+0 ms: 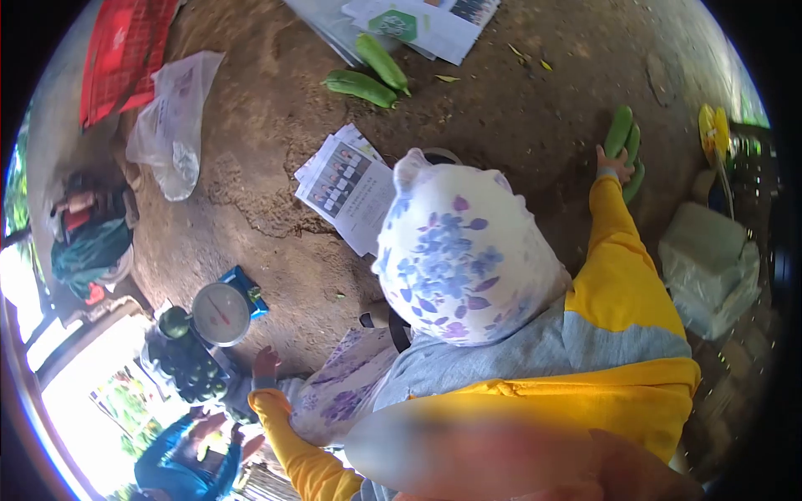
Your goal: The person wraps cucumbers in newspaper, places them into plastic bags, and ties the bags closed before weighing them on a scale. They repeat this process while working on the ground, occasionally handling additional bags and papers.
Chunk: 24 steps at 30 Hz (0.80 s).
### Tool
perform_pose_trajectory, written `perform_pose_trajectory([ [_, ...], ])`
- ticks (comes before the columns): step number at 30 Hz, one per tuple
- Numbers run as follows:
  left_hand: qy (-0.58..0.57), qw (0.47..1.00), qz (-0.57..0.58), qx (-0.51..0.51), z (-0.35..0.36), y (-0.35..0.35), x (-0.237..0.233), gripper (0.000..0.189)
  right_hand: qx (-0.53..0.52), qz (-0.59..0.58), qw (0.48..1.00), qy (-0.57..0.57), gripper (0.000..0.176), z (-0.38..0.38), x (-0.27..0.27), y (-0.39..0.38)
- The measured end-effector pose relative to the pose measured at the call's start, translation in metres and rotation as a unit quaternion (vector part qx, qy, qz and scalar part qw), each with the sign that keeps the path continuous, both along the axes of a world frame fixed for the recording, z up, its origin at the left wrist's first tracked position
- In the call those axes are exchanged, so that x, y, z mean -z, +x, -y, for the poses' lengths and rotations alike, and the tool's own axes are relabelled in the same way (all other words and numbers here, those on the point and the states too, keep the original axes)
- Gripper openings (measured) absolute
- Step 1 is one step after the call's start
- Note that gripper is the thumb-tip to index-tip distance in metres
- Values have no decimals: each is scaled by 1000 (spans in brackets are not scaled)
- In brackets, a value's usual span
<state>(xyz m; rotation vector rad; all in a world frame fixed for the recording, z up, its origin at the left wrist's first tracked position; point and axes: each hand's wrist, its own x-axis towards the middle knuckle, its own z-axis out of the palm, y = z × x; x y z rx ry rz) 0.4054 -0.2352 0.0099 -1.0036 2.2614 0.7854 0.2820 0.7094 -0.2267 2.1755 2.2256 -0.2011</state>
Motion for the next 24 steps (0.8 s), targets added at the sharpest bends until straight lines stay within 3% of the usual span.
perform_pose_trajectory([
  [5,-3,1000,18,3,1,-9,3,36,22,-8,999,-28,73,-2,-12,-5],
  [10,62,997,-39,20,37,13,30,36,59,-63,995,-52,72,5,-29,-7],
  [13,35,997,-37,57,53,27,43,37,81,-144,980,-112,75,-24,-6,0],
  [16,62,996,-50,31,54,32,46,39,57,-170,980,-91,73,-24,5,5],
  [19,11,1000,3,11,25,15,26,40,-19,-97,995,-2,74,-7,3,8],
  [22,50,999,-20,8,26,14,26,40,-1,-64,998,-26,78,15,-21,-6],
  [24,211,971,-102,-57,41,20,35,40,-35,-68,996,-53,76,-18,10,5],
])
